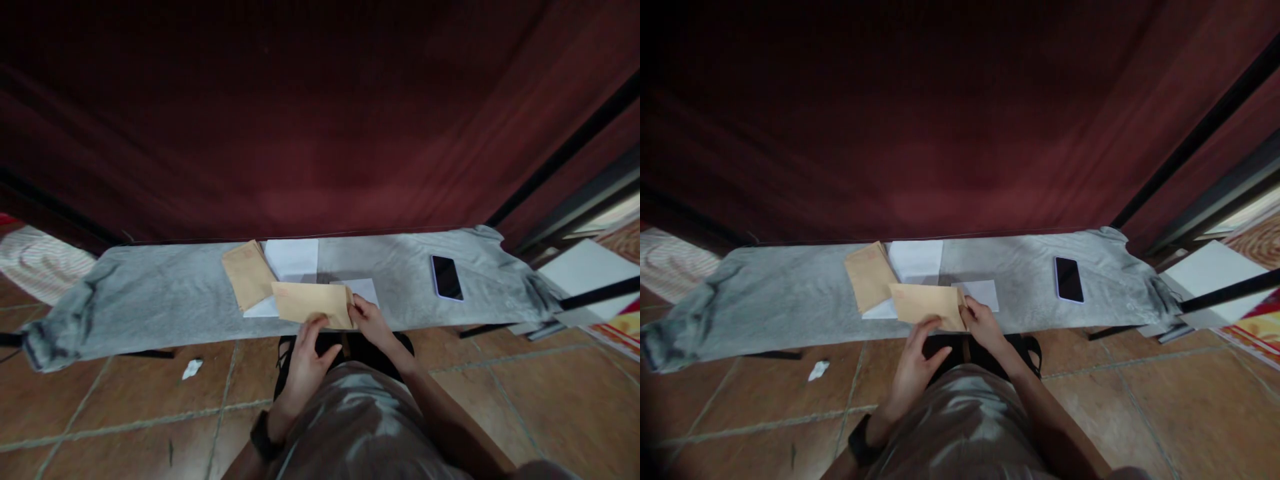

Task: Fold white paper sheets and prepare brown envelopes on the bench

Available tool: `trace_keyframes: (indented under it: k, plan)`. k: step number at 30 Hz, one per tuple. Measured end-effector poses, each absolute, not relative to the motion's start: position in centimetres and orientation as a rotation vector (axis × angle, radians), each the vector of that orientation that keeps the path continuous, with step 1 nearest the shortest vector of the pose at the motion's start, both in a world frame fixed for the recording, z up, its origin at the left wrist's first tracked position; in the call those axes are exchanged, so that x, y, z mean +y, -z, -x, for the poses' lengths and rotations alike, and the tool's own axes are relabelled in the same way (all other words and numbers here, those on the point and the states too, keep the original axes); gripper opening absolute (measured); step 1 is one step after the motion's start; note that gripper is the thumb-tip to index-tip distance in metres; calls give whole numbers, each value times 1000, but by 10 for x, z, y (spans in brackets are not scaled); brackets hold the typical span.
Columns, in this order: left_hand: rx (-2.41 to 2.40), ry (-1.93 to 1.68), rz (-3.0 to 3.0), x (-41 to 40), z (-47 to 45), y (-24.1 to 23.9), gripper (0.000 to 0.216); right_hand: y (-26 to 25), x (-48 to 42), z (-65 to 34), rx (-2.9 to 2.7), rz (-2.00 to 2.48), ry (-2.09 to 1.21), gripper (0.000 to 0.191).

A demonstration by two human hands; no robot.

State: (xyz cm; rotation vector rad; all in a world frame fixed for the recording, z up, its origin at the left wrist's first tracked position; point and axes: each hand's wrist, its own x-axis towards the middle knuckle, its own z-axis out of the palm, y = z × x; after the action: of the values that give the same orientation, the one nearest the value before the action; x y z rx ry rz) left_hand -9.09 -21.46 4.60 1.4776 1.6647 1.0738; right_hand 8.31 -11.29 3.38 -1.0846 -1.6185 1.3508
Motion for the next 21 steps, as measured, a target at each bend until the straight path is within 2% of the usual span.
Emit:
trace_keyframes:
  k: [2, 4, 7, 13, 21]
  plan:
    - [1827, -982, -1962, -205, 100, -60, 73, -43, -115, -93, -1649, 1012, -1437, 27]
    - [1879, -796, -2291, -194, 110, -69, 96, -50, -119, -101, -1661, 960, -1523, 29]
    - [1797, -551, -2522, -183, 120, -71, 113, -56, -124, -110, -1658, 936, -1608, 30]
    - [1653, -532, -2594, -184, 116, -53, 124, -58, -131, -119, -1534, 933, -1720, 31]
    - [1682, -578, -2603, -189, 110, -51, 100, -56, -123, -133, -1726, 1140, -1390, 15]
